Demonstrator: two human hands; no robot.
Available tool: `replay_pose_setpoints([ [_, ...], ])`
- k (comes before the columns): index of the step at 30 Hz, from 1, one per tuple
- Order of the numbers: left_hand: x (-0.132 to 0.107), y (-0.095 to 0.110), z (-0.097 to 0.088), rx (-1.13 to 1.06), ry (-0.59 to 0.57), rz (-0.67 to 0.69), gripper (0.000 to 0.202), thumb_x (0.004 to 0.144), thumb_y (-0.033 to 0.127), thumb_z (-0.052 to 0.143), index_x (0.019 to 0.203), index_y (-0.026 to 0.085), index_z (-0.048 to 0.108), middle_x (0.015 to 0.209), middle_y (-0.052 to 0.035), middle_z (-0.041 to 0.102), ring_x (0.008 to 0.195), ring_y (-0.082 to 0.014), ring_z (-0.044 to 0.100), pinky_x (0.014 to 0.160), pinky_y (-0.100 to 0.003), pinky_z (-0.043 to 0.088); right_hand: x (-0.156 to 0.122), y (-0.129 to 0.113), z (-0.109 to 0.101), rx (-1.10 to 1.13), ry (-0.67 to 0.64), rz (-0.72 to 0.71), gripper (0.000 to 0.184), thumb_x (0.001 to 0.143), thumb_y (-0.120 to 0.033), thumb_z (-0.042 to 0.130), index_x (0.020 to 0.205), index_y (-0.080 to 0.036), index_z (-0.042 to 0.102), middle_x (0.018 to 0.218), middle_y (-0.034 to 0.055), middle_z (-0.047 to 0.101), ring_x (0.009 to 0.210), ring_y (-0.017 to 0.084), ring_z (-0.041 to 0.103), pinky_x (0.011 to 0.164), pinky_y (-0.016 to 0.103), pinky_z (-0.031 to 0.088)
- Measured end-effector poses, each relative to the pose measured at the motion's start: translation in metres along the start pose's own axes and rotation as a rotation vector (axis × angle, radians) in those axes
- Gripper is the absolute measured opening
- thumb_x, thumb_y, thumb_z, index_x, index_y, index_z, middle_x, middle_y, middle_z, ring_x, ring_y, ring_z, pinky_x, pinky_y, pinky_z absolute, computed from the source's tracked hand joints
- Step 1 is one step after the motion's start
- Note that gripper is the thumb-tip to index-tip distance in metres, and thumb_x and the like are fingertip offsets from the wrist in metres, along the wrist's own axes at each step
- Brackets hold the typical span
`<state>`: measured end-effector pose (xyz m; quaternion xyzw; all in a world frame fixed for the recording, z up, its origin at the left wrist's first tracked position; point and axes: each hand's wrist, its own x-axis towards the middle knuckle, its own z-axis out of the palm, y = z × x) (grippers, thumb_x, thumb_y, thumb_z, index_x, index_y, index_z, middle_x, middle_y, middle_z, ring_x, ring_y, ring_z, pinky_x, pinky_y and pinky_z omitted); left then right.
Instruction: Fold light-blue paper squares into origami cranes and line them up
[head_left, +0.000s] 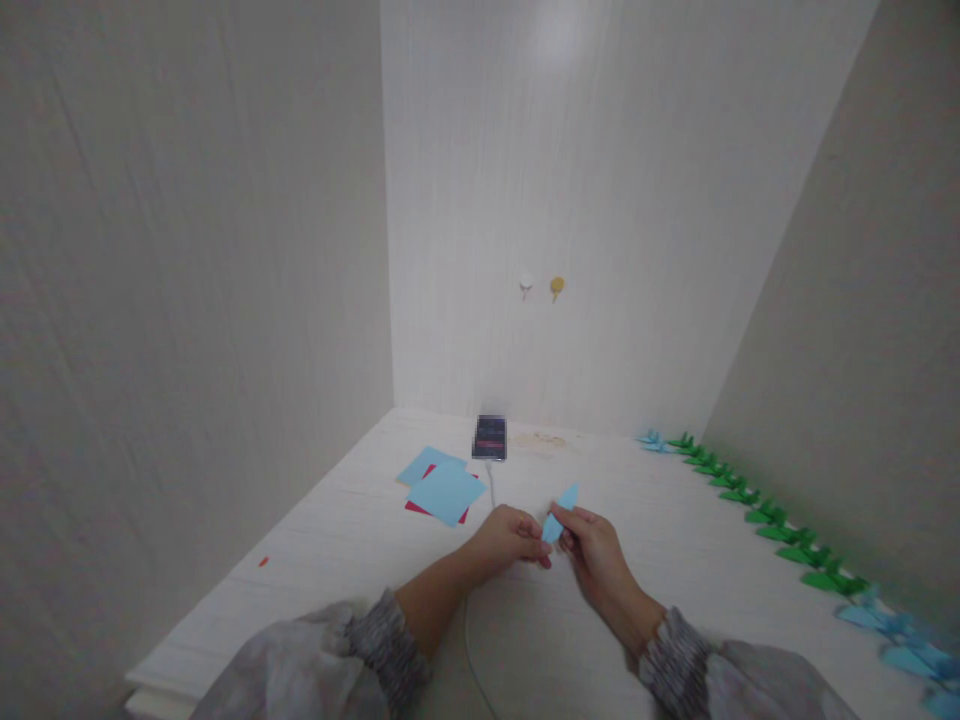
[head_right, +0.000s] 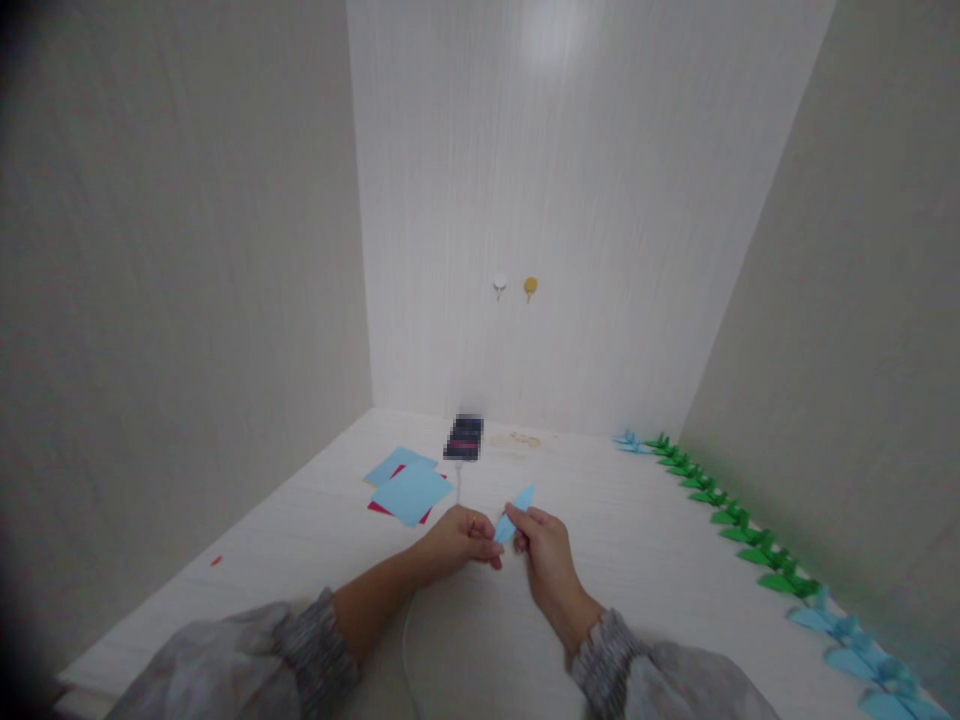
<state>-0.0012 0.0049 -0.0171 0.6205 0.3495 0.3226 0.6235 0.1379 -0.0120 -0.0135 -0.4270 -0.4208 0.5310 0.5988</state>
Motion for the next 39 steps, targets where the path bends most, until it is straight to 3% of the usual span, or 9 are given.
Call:
replay_pose_setpoints([
  [9, -0.0028, 0.0046, 0.0023, -0.002, -0.022, 0.042, 0.033, 0.048, 0.037, 0.066, 0.068, 0.011, 0.060, 0.059, -0.0008, 0.059, 0.047, -0.0057, 0.043, 0.050, -0.019, 0.032, 0.0035, 0.0008, -0.0023, 0.033, -0.029, -0.017, 0.031, 0.063, -0.029, 0.061, 0.040, -0.017, 0.043, 0.037, -0.0056, 0.040, 0.037, 0.007, 0.034, 0.042, 0.022, 0.026],
  [19, -0.0036, 0.0101, 0.0037, -0.029, -0.026, 0.068, 0.029, 0.048, 0.034, 0.067, 0.059, 0.011, 0.054, 0.056, -0.0012, 0.059, 0.046, -0.0054, 0.043, 0.048, -0.019, 0.031, 0.0013, 0.0022, 0.0003, 0.071, -0.074, 0.000, 0.032, 0.064, -0.029, 0.060, 0.040, -0.016, 0.042, 0.036, -0.0056, 0.040, 0.036, 0.007, 0.034, 0.040, 0.022, 0.025],
  [27, -0.0031, 0.0089, 0.0035, 0.052, 0.007, 0.089, 0.035, 0.055, 0.042, 0.060, 0.072, 0.012, 0.061, 0.060, 0.0002, 0.057, 0.047, -0.0056, 0.044, 0.049, -0.019, 0.034, 0.0030, -0.0029, -0.0011, 0.048, -0.043, -0.004, 0.031, 0.062, -0.029, 0.062, 0.041, -0.017, 0.043, 0.037, -0.0062, 0.039, 0.036, 0.006, 0.032, 0.041, 0.022, 0.024],
  [33, -0.0022, 0.0083, 0.0028, 0.127, 0.020, 0.039, 0.031, 0.053, 0.041, 0.060, 0.056, 0.010, 0.057, 0.050, 0.0003, 0.055, 0.041, -0.0048, 0.039, 0.043, -0.018, 0.029, -0.0001, 0.0001, 0.0004, 0.012, -0.093, 0.024, 0.029, 0.062, -0.030, 0.062, 0.042, -0.016, 0.044, 0.038, -0.0056, 0.041, 0.036, 0.007, 0.033, 0.041, 0.022, 0.025],
  [39, -0.0028, 0.0100, 0.0051, 0.062, -0.001, 0.055, 0.031, 0.053, 0.040, 0.061, 0.060, 0.011, 0.056, 0.053, 0.0011, 0.055, 0.045, -0.0052, 0.042, 0.048, -0.019, 0.032, 0.0003, -0.0002, -0.0015, 0.022, -0.118, 0.007, 0.028, 0.063, -0.029, 0.061, 0.043, -0.016, 0.047, 0.038, -0.0054, 0.041, 0.037, 0.006, 0.033, 0.041, 0.021, 0.025],
])
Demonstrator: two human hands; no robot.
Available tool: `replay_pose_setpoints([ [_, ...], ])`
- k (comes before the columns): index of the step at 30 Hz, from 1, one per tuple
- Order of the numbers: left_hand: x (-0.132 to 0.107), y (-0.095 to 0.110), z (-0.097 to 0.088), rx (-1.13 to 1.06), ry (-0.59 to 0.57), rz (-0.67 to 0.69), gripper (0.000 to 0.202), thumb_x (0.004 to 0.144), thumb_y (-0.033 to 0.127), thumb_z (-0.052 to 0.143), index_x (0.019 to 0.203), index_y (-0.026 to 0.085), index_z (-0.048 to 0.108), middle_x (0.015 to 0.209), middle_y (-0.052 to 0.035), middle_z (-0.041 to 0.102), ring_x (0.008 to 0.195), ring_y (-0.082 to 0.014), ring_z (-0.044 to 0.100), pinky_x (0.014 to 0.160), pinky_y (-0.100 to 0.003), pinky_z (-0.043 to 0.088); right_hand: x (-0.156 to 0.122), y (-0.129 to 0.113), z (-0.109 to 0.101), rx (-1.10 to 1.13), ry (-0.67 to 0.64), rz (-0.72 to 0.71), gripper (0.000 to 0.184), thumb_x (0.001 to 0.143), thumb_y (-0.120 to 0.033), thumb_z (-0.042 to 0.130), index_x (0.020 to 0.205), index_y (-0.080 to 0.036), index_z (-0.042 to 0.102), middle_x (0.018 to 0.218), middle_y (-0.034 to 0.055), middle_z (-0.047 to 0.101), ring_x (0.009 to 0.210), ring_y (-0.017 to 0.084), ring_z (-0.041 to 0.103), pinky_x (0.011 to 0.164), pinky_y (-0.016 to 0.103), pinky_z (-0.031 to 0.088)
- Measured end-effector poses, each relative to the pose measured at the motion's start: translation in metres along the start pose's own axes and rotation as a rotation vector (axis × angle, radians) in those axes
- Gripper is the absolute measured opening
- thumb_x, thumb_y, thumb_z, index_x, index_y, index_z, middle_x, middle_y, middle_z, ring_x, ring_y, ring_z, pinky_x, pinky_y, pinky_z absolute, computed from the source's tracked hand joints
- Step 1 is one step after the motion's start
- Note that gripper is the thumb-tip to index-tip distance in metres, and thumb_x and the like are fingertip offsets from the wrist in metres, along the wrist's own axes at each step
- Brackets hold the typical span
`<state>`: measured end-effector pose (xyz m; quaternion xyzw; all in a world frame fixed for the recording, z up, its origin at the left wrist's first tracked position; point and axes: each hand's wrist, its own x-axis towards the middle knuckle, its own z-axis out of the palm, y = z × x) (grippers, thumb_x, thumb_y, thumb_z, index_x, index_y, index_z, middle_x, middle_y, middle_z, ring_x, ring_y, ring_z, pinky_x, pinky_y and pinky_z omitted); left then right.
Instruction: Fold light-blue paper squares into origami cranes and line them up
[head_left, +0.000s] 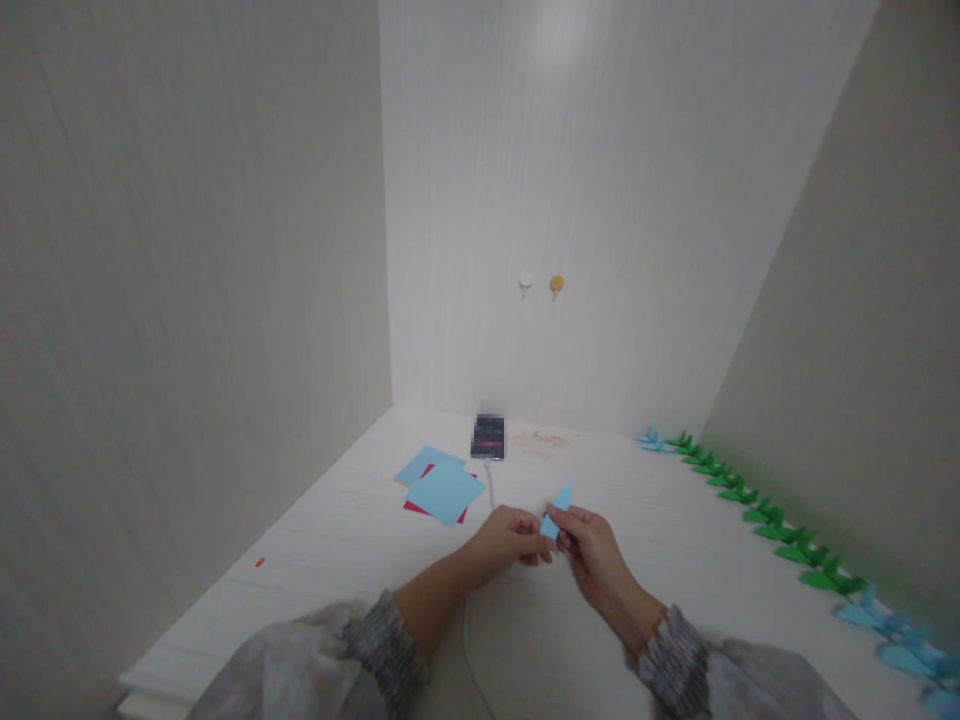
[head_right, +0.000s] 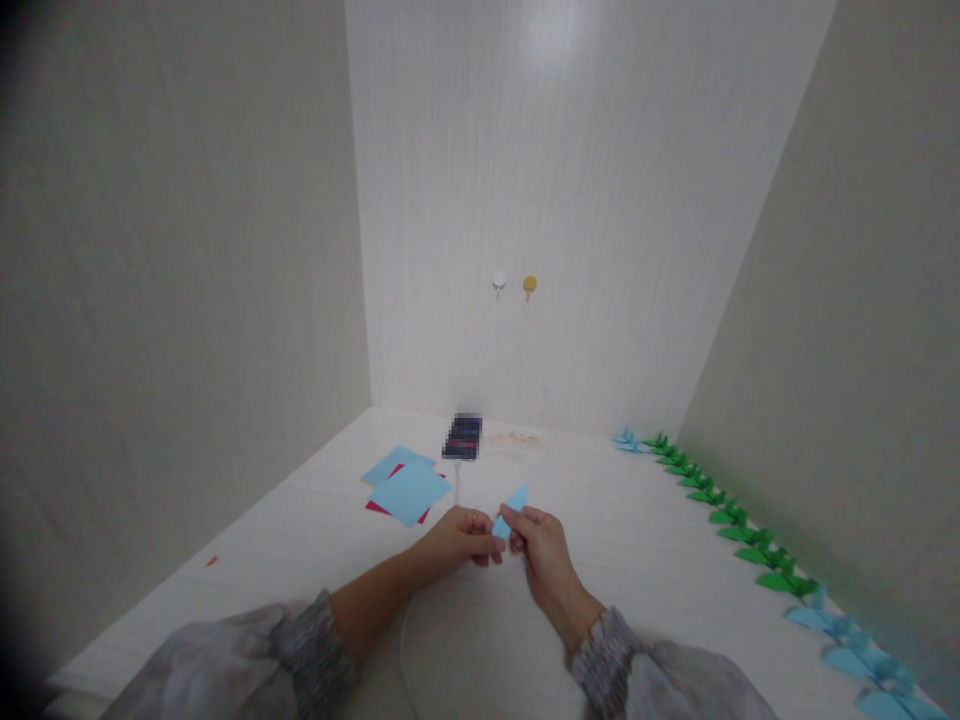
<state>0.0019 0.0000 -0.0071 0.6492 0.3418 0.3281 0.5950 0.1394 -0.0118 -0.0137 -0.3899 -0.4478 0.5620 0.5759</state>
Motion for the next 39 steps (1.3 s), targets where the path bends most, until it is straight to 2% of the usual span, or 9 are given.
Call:
replay_pose_setpoints([
  [3, 0.002, -0.002, 0.000, -0.037, 0.086, 0.061, 0.031, 0.051, 0.037, 0.064, 0.066, 0.011, 0.053, 0.054, 0.0026, 0.053, 0.047, -0.0057, 0.044, 0.048, -0.019, 0.033, 0.000, -0.001, 0.001, -0.040, -0.048, 0.003, 0.027, 0.062, -0.031, 0.061, 0.044, -0.015, 0.049, 0.039, -0.0051, 0.042, 0.038, 0.007, 0.033, 0.042, 0.021, 0.026],
  [6, 0.005, -0.006, -0.002, -0.178, 0.170, 0.116, 0.041, 0.045, 0.028, 0.070, 0.075, 0.014, 0.045, 0.057, 0.0042, 0.052, 0.049, -0.0065, 0.048, 0.048, -0.019, 0.036, 0.000, 0.000, 0.002, -0.112, -0.096, 0.007, 0.027, 0.063, -0.035, 0.059, 0.048, -0.014, 0.052, 0.042, -0.0038, 0.045, 0.041, 0.007, 0.036, 0.043, 0.021, 0.027],
  [11, 0.006, -0.008, -0.004, -0.257, 0.113, 0.158, 0.045, 0.050, 0.023, 0.068, 0.084, 0.017, 0.039, 0.063, 0.0041, 0.050, 0.049, -0.0062, 0.050, 0.049, -0.020, 0.039, 0.002, 0.004, 0.005, -0.146, -0.148, -0.026, 0.027, 0.064, -0.040, 0.057, 0.056, -0.015, 0.054, 0.048, -0.0023, 0.049, 0.046, 0.009, 0.043, 0.047, 0.021, 0.033],
  [13, 0.006, -0.007, -0.004, -0.253, 0.132, 0.161, 0.044, 0.051, 0.023, 0.067, 0.085, 0.017, 0.040, 0.066, 0.0044, 0.048, 0.048, -0.0046, 0.048, 0.048, -0.019, 0.040, 0.003, 0.004, 0.006, -0.124, -0.136, -0.071, 0.022, 0.062, -0.037, 0.060, 0.067, -0.017, 0.053, 0.051, -0.0033, 0.051, 0.046, 0.010, 0.045, 0.046, 0.021, 0.035],
  [16, 0.005, -0.006, -0.002, -0.274, 0.145, 0.162, 0.042, 0.052, 0.023, 0.067, 0.084, 0.017, 0.040, 0.064, 0.0053, 0.046, 0.048, -0.0039, 0.046, 0.049, -0.020, 0.041, 0.004, 0.001, 0.008, -0.074, -0.089, -0.162, 0.028, 0.058, -0.031, 0.065, 0.079, -0.021, 0.047, 0.051, -0.0069, 0.049, 0.045, 0.009, 0.045, 0.045, 0.020, 0.035],
  [20, 0.004, -0.004, -0.001, -0.327, 0.123, 0.173, 0.039, 0.054, 0.025, 0.066, 0.083, 0.016, 0.042, 0.067, 0.0031, 0.048, 0.054, -0.0069, 0.050, 0.052, -0.022, 0.042, 0.002, -0.004, 0.007, -0.097, -0.068, -0.228, 0.024, 0.059, -0.027, 0.065, 0.073, -0.021, 0.045, 0.052, -0.0067, 0.048, 0.046, 0.009, 0.046, 0.045, 0.021, 0.036],
  [28, -0.001, 0.009, -0.001, -0.350, 0.121, 0.125, 0.037, 0.053, 0.025, 0.066, 0.083, 0.016, 0.047, 0.071, 0.0008, 0.052, 0.056, -0.0088, 0.052, 0.053, -0.024, 0.042, -0.001, -0.009, 0.007, -0.149, -0.008, -0.229, 0.024, 0.056, -0.026, 0.067, 0.066, -0.020, 0.046, 0.052, -0.0056, 0.048, 0.046, 0.010, 0.047, 0.046, 0.022, 0.038],
  [32, -0.001, 0.010, -0.003, -0.351, 0.152, 0.141, 0.035, 0.050, 0.021, 0.067, 0.081, 0.014, 0.052, 0.069, 0.0013, 0.052, 0.055, -0.0076, 0.051, 0.055, -0.023, 0.043, -0.002, -0.011, 0.007, -0.149, -0.029, -0.218, 0.028, 0.054, -0.029, 0.068, 0.068, -0.020, 0.046, 0.052, -0.0048, 0.052, 0.047, 0.011, 0.049, 0.047, 0.023, 0.039],
  [39, -0.001, 0.006, -0.008, -0.370, 0.091, 0.104, 0.034, 0.049, 0.019, 0.067, 0.080, 0.014, 0.052, 0.071, -0.0005, 0.055, 0.060, -0.0117, 0.055, 0.057, -0.027, 0.045, -0.003, -0.010, 0.004, -0.114, -0.099, -0.183, 0.030, 0.054, -0.029, 0.069, 0.075, -0.020, 0.048, 0.056, -0.0034, 0.055, 0.049, 0.012, 0.052, 0.048, 0.024, 0.040],
])
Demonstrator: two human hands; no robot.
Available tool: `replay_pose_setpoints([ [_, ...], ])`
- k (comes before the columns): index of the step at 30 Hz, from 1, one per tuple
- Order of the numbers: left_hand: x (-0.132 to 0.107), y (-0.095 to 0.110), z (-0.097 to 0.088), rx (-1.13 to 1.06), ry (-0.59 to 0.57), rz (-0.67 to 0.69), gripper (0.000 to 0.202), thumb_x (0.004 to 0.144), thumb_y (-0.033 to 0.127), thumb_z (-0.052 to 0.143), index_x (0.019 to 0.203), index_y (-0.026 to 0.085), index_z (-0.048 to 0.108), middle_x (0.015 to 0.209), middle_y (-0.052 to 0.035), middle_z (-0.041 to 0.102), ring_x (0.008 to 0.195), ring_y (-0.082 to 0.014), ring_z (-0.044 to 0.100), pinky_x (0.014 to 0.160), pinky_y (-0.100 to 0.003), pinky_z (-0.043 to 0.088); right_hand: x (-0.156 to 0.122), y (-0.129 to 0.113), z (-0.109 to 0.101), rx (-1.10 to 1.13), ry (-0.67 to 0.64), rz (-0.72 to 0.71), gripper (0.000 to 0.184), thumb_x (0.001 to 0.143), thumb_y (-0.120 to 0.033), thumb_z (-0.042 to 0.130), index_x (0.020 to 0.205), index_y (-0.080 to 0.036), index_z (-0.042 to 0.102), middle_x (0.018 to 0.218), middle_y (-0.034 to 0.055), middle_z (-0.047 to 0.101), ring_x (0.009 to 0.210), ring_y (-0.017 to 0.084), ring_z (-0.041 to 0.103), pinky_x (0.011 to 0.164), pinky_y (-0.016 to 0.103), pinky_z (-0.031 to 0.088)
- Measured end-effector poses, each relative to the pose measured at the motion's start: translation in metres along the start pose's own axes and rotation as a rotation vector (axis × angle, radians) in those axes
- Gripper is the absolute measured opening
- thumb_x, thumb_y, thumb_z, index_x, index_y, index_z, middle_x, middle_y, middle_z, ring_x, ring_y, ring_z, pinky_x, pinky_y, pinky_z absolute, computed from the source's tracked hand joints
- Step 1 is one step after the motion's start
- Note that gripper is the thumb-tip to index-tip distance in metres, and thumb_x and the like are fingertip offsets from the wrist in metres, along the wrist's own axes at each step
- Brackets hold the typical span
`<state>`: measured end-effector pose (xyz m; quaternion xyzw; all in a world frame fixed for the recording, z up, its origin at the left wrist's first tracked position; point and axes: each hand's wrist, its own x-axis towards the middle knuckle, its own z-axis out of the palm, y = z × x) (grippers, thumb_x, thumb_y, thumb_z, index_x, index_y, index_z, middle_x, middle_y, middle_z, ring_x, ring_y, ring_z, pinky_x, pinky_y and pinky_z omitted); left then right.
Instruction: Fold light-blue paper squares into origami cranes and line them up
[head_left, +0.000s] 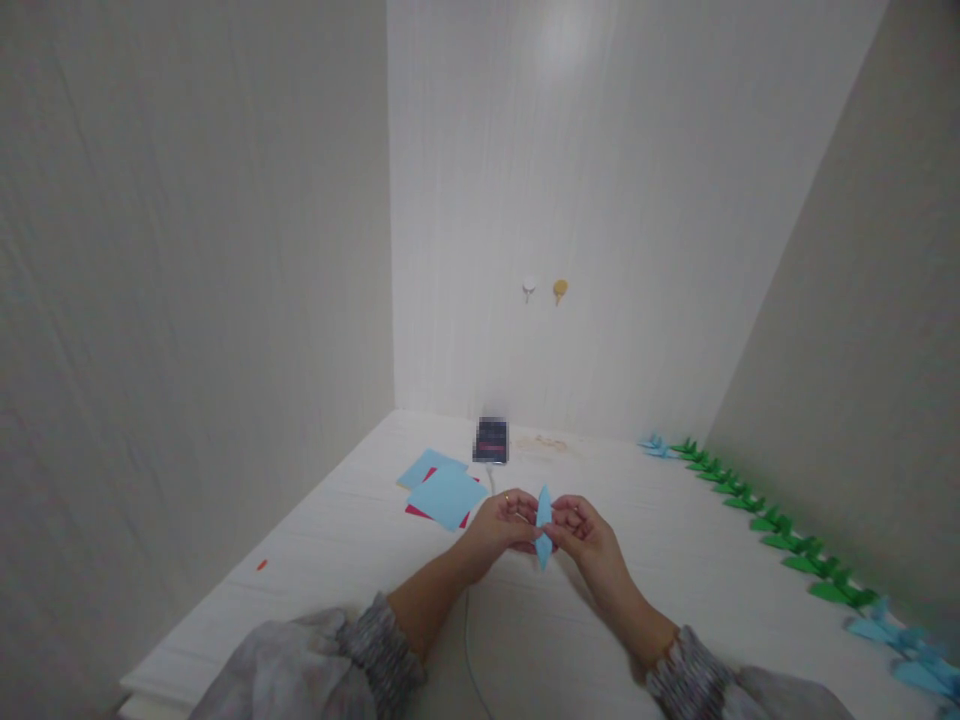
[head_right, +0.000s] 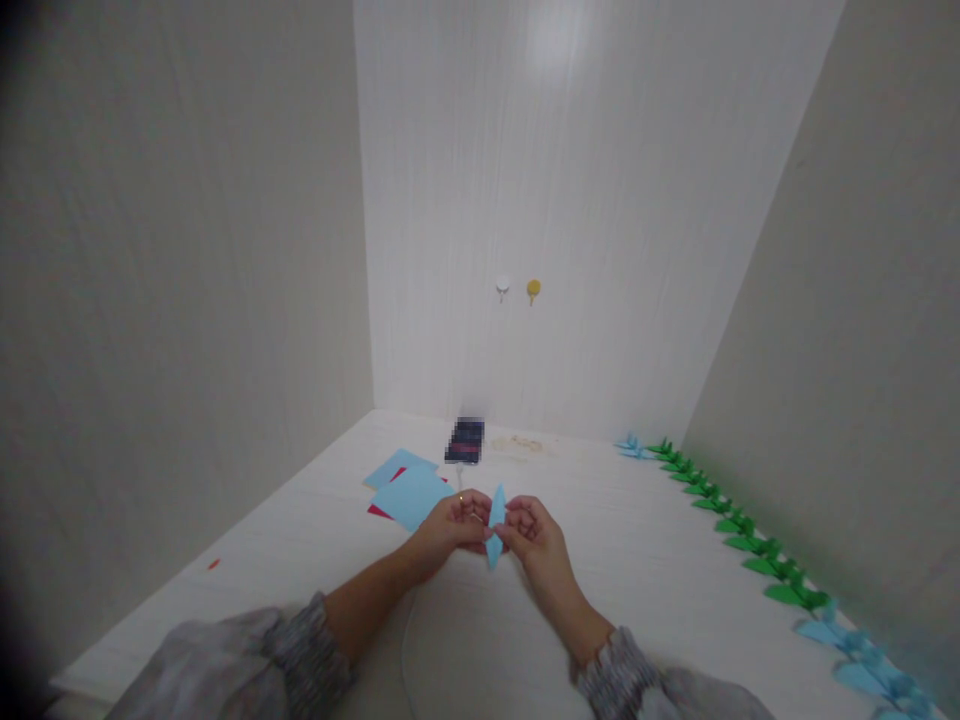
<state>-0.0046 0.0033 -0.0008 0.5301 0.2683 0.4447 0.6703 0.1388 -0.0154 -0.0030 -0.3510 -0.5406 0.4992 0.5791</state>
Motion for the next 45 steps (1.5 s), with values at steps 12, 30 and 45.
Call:
replay_pose_setpoints([
  [12, 0.001, 0.000, -0.001, 0.031, 0.055, -0.021, 0.031, 0.050, 0.027, 0.068, 0.073, 0.012, 0.054, 0.065, -0.0015, 0.060, 0.060, -0.0128, 0.056, 0.059, -0.027, 0.045, -0.003, -0.004, 0.001, -0.029, 0.004, 0.031, 0.022, 0.052, -0.029, 0.070, 0.066, -0.017, 0.058, 0.057, -0.0013, 0.057, 0.053, 0.012, 0.051, 0.052, 0.024, 0.040],
  [30, -0.002, 0.004, 0.003, 0.097, 0.047, 0.084, 0.016, 0.055, 0.020, 0.062, 0.066, 0.010, 0.057, 0.061, -0.0024, 0.060, 0.059, -0.0142, 0.057, 0.061, -0.028, 0.045, -0.004, -0.001, -0.003, -0.081, -0.008, -0.017, 0.007, 0.062, -0.023, 0.062, 0.067, -0.018, 0.060, 0.062, -0.0005, 0.058, 0.059, 0.014, 0.051, 0.057, 0.024, 0.039],
  [45, -0.004, 0.011, 0.008, 0.151, 0.122, 0.160, 0.012, 0.053, 0.017, 0.063, 0.062, 0.011, 0.060, 0.054, -0.0001, 0.058, 0.050, -0.0094, 0.052, 0.052, -0.021, 0.041, -0.007, -0.006, 0.000, -0.128, -0.089, -0.093, 0.006, 0.066, -0.024, 0.058, 0.069, -0.018, 0.058, 0.061, -0.0014, 0.053, 0.056, 0.012, 0.050, 0.055, 0.024, 0.039],
])
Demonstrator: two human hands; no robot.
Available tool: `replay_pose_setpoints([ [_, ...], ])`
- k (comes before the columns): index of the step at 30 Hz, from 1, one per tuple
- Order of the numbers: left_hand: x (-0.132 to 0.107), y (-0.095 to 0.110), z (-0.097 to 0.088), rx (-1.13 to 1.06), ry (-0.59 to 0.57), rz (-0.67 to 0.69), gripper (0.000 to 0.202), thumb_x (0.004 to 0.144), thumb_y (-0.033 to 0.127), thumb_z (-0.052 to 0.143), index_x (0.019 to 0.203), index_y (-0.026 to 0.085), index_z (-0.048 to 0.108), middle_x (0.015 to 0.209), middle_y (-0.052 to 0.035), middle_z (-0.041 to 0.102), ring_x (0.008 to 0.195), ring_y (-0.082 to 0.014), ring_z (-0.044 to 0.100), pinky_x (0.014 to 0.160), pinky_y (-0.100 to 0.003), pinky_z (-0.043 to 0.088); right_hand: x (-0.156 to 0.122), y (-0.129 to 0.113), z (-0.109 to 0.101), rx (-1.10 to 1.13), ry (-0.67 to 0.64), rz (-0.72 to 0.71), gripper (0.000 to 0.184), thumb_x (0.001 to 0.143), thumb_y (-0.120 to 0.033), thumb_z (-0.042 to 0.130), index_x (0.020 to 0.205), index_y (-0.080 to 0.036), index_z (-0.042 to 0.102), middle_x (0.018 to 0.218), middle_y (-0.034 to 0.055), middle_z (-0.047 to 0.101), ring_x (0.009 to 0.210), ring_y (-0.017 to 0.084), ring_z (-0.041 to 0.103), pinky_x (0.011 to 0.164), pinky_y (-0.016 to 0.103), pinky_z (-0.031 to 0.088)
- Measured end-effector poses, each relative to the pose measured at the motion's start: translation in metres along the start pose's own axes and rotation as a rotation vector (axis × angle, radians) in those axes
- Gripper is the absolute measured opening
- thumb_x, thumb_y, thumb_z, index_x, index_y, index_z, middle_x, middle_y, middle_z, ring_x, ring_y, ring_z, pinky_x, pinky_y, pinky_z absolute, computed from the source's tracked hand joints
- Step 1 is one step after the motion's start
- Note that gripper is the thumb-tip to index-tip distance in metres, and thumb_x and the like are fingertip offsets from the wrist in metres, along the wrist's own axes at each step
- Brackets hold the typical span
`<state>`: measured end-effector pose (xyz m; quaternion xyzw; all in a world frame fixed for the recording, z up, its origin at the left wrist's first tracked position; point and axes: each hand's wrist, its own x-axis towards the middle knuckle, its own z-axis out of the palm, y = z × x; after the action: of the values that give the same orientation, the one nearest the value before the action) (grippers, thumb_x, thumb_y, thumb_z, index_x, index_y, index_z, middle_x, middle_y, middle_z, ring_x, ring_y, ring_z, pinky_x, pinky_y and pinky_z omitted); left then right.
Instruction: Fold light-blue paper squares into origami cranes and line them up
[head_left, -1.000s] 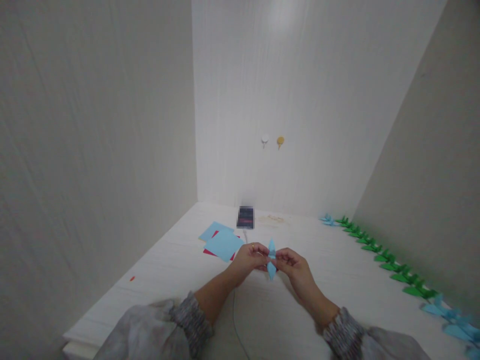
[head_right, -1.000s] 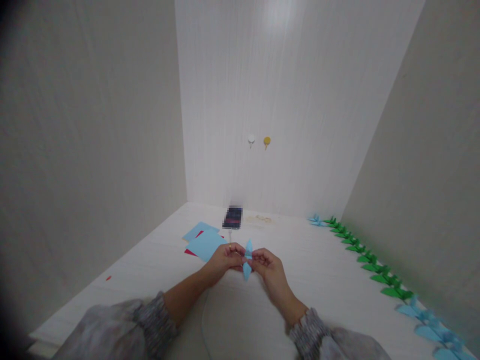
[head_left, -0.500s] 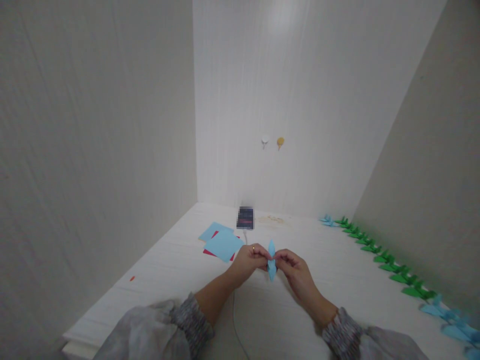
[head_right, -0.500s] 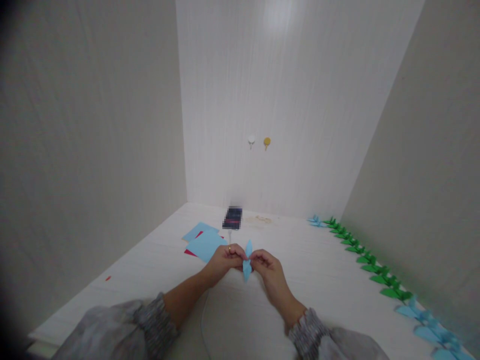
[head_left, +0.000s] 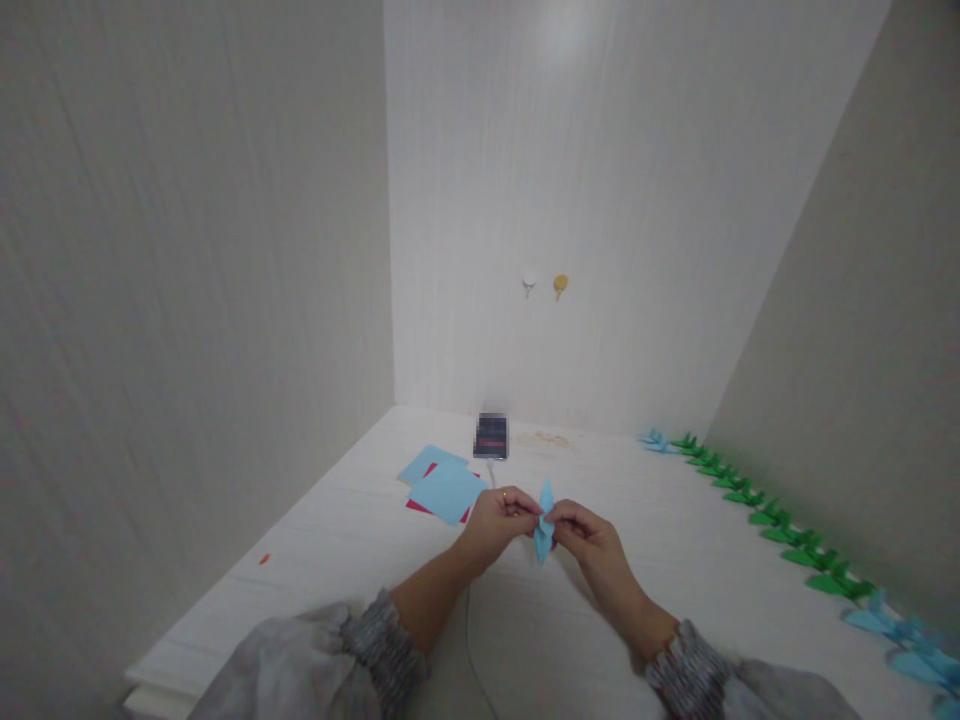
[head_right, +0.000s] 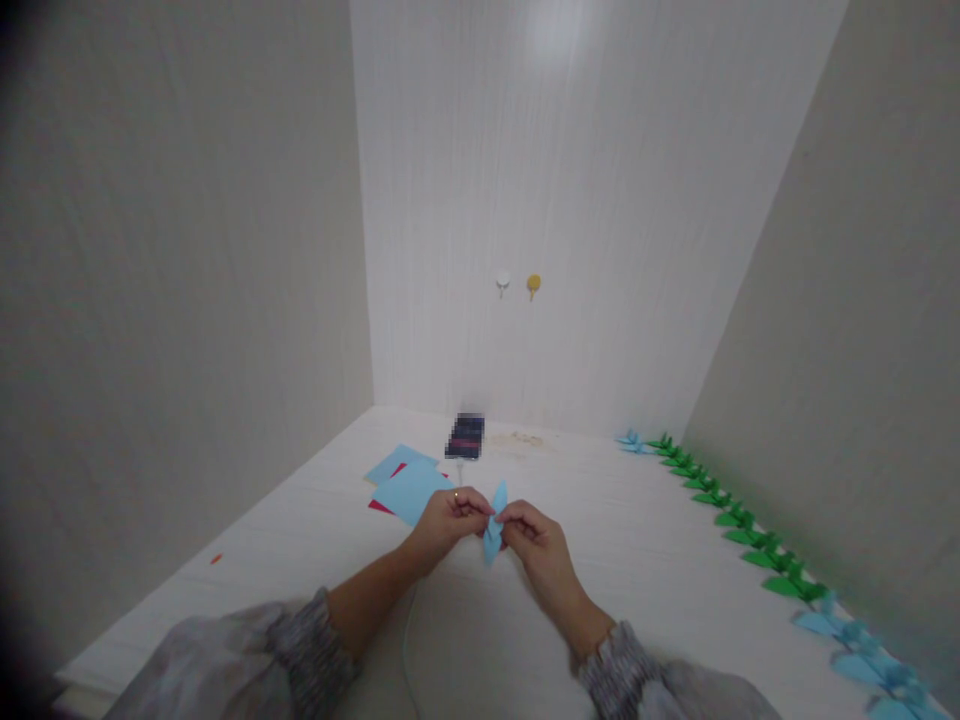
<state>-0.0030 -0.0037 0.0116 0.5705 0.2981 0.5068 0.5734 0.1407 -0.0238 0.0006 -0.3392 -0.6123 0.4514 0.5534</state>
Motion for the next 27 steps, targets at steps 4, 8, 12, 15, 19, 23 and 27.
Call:
replay_pose_setpoints([
  [4, 0.0006, -0.0015, -0.0005, -0.037, -0.015, -0.029, 0.011, 0.053, 0.017, 0.062, 0.063, 0.012, 0.061, 0.054, 0.0003, 0.058, 0.051, -0.0099, 0.052, 0.055, -0.022, 0.041, -0.0001, 0.0013, 0.0000, 0.020, 0.026, -0.017, 0.004, 0.066, -0.023, 0.059, 0.066, -0.019, 0.058, 0.061, -0.0021, 0.053, 0.057, 0.012, 0.050, 0.056, 0.024, 0.039],
  [8, 0.0007, -0.0014, 0.0000, -0.079, -0.002, -0.089, 0.011, 0.051, 0.016, 0.062, 0.061, 0.012, 0.061, 0.053, 0.0013, 0.058, 0.050, -0.0099, 0.052, 0.055, -0.023, 0.041, 0.0000, 0.0023, -0.0002, -0.006, 0.042, -0.048, 0.004, 0.065, -0.022, 0.059, 0.065, -0.018, 0.058, 0.064, -0.0008, 0.052, 0.061, 0.013, 0.048, 0.058, 0.023, 0.038],
  [12, 0.0010, -0.0030, 0.0002, -0.125, -0.006, -0.108, 0.011, 0.050, 0.014, 0.062, 0.060, 0.012, 0.061, 0.052, 0.0013, 0.058, 0.049, -0.0098, 0.051, 0.055, -0.023, 0.040, 0.0002, 0.0029, -0.0012, -0.017, 0.023, -0.066, 0.003, 0.065, -0.021, 0.058, 0.065, -0.018, 0.059, 0.067, 0.0000, 0.052, 0.064, 0.013, 0.048, 0.060, 0.024, 0.039],
  [15, 0.0015, -0.0050, -0.0006, -0.145, -0.010, -0.107, 0.010, 0.050, 0.013, 0.061, 0.060, 0.012, 0.061, 0.052, 0.0012, 0.058, 0.049, -0.0095, 0.051, 0.055, -0.023, 0.040, 0.0005, 0.0029, -0.0014, -0.026, 0.013, -0.068, 0.005, 0.066, -0.023, 0.058, 0.066, -0.018, 0.059, 0.067, 0.0008, 0.052, 0.065, 0.014, 0.049, 0.060, 0.025, 0.039],
  [19, 0.0022, -0.0066, -0.0025, -0.171, -0.038, -0.109, 0.009, 0.054, 0.015, 0.058, 0.062, 0.011, 0.060, 0.054, 0.0003, 0.057, 0.051, -0.0100, 0.052, 0.056, -0.023, 0.041, 0.0014, 0.0023, -0.0009, -0.048, -0.014, -0.069, 0.005, 0.065, -0.023, 0.058, 0.066, -0.019, 0.061, 0.067, 0.0011, 0.053, 0.064, 0.014, 0.049, 0.059, 0.025, 0.039],
  [23, 0.0028, -0.0072, -0.0036, -0.159, -0.029, -0.118, 0.012, 0.054, 0.018, 0.061, 0.063, 0.010, 0.058, 0.056, -0.0008, 0.057, 0.052, -0.0104, 0.052, 0.056, -0.025, 0.042, 0.0020, 0.0008, -0.0012, -0.068, -0.045, -0.072, 0.004, 0.064, -0.023, 0.059, 0.064, -0.019, 0.061, 0.067, 0.0009, 0.054, 0.064, 0.014, 0.049, 0.058, 0.025, 0.039],
  [27, 0.0029, -0.0080, -0.0036, -0.152, -0.012, -0.119, 0.021, 0.050, 0.020, 0.066, 0.066, 0.011, 0.055, 0.057, -0.0008, 0.058, 0.052, -0.0110, 0.053, 0.055, -0.025, 0.042, 0.0010, -0.0018, -0.0024, -0.088, -0.075, -0.088, 0.009, 0.069, -0.024, 0.054, 0.065, -0.019, 0.061, 0.069, 0.0013, 0.054, 0.065, 0.014, 0.050, 0.061, 0.026, 0.040],
])
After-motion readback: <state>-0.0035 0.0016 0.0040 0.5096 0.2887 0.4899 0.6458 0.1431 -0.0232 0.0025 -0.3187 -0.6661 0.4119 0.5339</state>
